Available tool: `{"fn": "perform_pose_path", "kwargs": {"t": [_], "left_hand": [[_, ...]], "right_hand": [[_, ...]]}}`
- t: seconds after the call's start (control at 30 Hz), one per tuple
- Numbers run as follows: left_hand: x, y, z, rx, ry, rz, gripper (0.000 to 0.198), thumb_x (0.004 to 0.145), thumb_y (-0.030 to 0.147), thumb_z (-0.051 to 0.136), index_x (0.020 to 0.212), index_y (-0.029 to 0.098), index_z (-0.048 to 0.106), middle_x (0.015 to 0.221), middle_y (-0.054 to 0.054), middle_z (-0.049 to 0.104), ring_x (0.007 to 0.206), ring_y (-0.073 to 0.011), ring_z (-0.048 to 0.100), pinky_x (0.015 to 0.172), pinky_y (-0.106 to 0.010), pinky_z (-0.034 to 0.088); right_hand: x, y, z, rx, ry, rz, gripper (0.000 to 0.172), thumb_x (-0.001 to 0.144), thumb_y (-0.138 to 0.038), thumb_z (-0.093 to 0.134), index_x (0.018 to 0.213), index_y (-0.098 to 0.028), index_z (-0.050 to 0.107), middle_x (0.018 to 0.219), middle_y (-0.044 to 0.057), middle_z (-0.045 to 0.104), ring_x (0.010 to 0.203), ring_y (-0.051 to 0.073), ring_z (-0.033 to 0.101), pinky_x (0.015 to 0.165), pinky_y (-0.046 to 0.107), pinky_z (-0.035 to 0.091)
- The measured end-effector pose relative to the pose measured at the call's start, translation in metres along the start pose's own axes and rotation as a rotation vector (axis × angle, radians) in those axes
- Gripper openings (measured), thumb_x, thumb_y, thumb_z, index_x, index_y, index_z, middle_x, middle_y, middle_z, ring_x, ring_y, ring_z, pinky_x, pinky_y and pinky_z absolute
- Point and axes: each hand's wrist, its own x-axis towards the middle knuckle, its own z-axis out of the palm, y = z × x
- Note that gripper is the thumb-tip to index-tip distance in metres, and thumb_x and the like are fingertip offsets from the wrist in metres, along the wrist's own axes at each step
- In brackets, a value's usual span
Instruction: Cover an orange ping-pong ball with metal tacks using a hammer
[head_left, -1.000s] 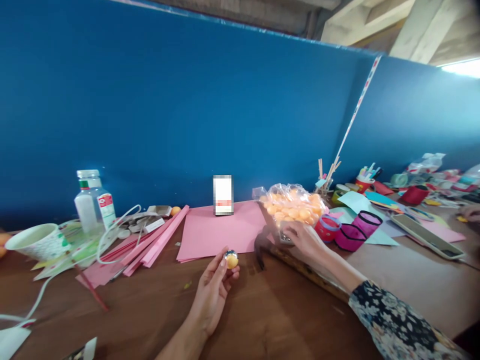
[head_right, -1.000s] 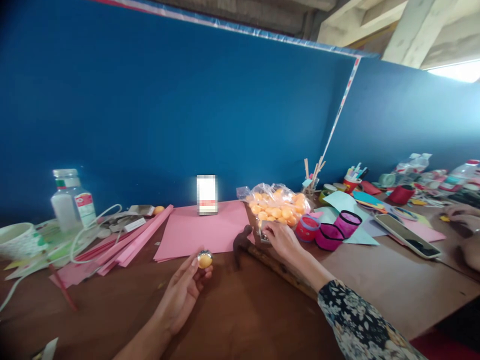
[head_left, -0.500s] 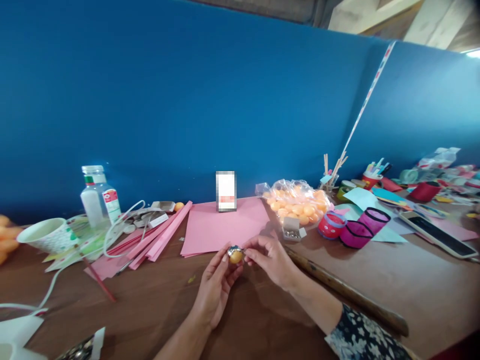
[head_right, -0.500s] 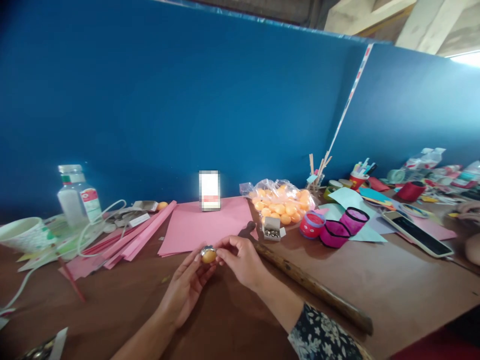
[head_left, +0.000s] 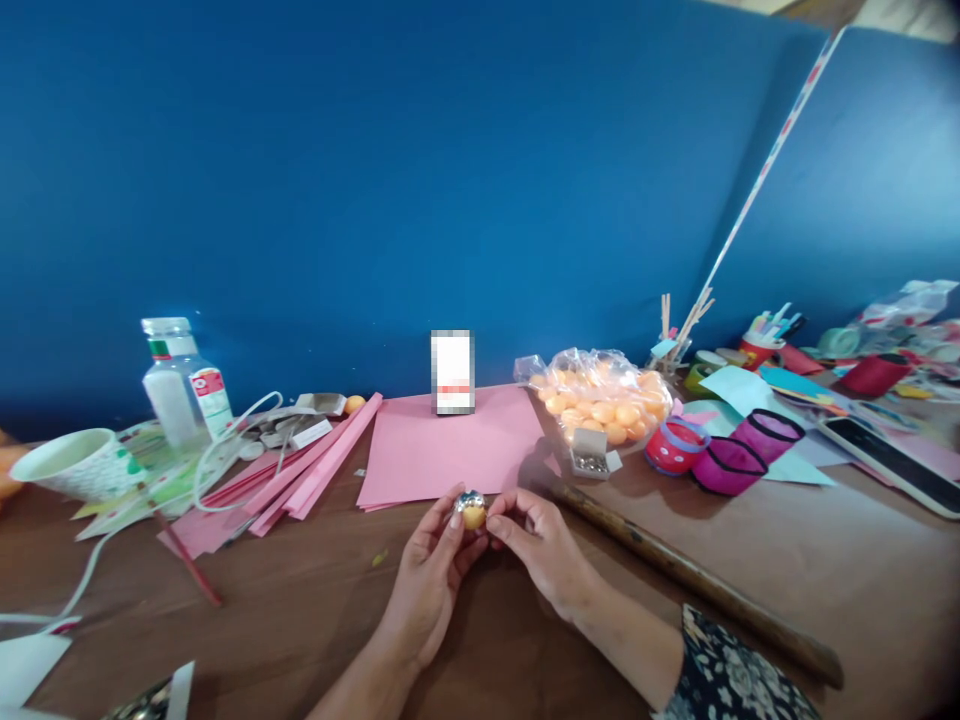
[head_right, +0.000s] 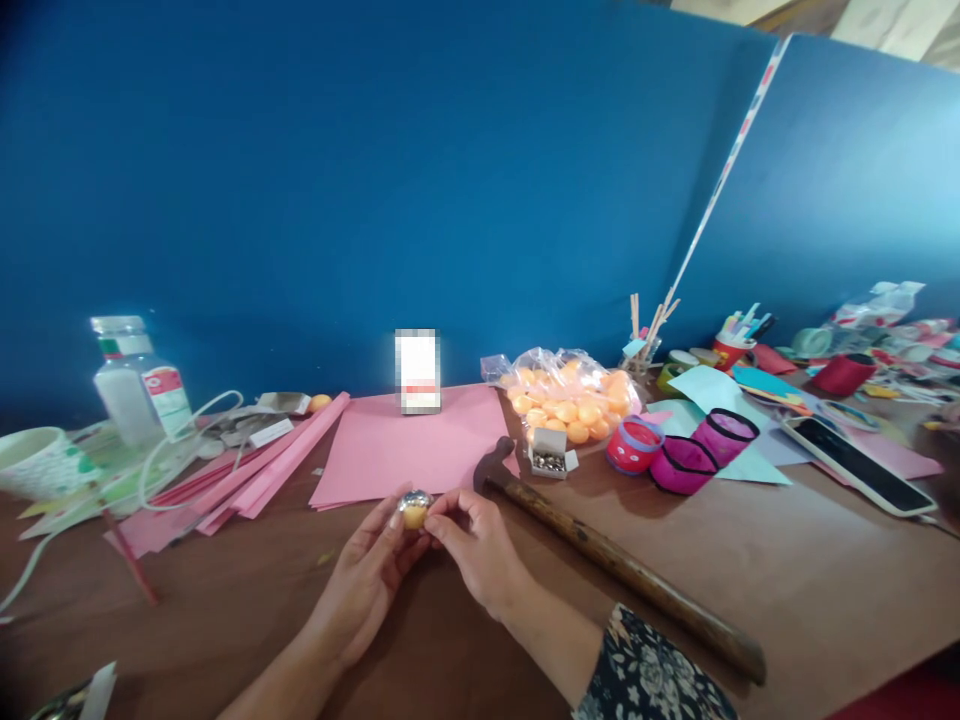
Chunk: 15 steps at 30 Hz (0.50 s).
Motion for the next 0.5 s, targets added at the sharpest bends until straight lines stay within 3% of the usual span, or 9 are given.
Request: {"fn": "perform_pose_path", "kwargs": {"t": [0.23, 0.5], "left_hand": [[0.0007, -0.0013, 0.0000, 0.021, 0.027, 0.000, 0.046, 0.073, 0.026, 0.065, 0.118, 0.026, 0.054, 0.100, -0.004, 0.066, 0.083, -0.0140, 0.063, 0.077, -0.027, 0.050], [0.0006, -0.0003, 0.0002, 0.020, 0.001, -0.016, 0.046, 0.076, 0.025, 0.062, 0.121, 0.025, 0.052, 0.104, -0.006, 0.066, 0.086, -0.0146, 0.062, 0.080, -0.028, 0.049]], "right_hand": [[-0.0014, 0.0044, -0.0028, -0.060, 0.019, -0.027, 0.010, 0.075, -0.026, 0.061, 0.072, -0.016, 0.059, 0.075, 0.001, 0.056, 0.069, 0.013, 0.050, 0.065, 0.024, 0.042], [-0.0009, 0.0053, 0.0012, 0.163, 0.018, 0.034, 0.014, 0.072, -0.029, 0.065, 0.073, -0.015, 0.062, 0.081, 0.002, 0.058, 0.071, 0.012, 0.050, 0.065, 0.024, 0.042]]}}
